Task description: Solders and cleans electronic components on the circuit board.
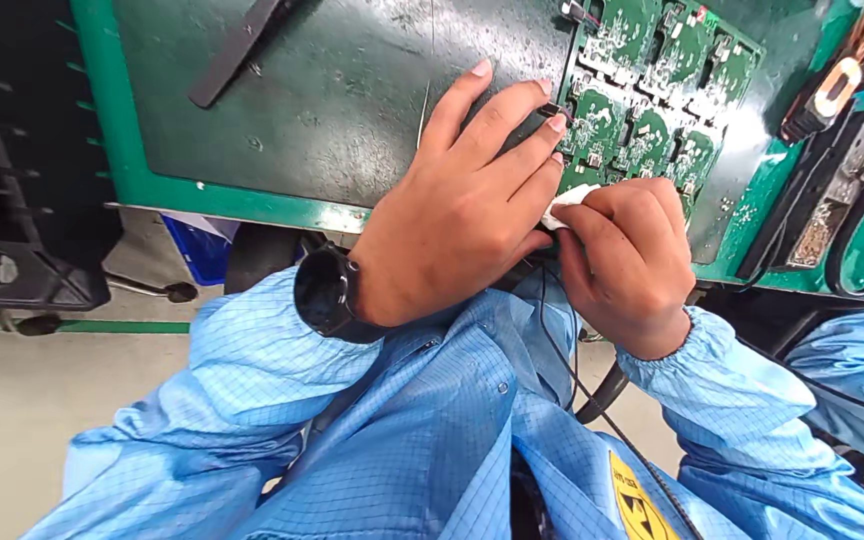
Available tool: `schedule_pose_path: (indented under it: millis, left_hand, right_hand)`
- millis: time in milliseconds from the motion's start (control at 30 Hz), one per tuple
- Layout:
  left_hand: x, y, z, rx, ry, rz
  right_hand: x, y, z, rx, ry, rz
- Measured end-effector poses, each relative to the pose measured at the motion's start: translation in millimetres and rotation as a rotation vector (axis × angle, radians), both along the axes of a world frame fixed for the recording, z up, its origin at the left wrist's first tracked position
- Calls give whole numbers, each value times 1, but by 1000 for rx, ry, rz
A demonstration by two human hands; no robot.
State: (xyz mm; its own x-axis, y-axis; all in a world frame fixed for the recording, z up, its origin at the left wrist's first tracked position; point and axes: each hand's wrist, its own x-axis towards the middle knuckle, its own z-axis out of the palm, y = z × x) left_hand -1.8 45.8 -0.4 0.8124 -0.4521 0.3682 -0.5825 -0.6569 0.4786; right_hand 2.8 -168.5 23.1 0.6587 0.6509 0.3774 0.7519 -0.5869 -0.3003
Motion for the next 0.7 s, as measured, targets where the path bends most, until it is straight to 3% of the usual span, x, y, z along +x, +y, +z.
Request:
schedule_pose_path:
  millis: [467,700]
  left_hand:
    - [0,-1,1,3,-6,12]
    - [-1,-1,0,14,-1,11]
  right_hand:
    - [-3,6,-5,68,5,-55]
    - [4,-1,-9,-49,-120,-115]
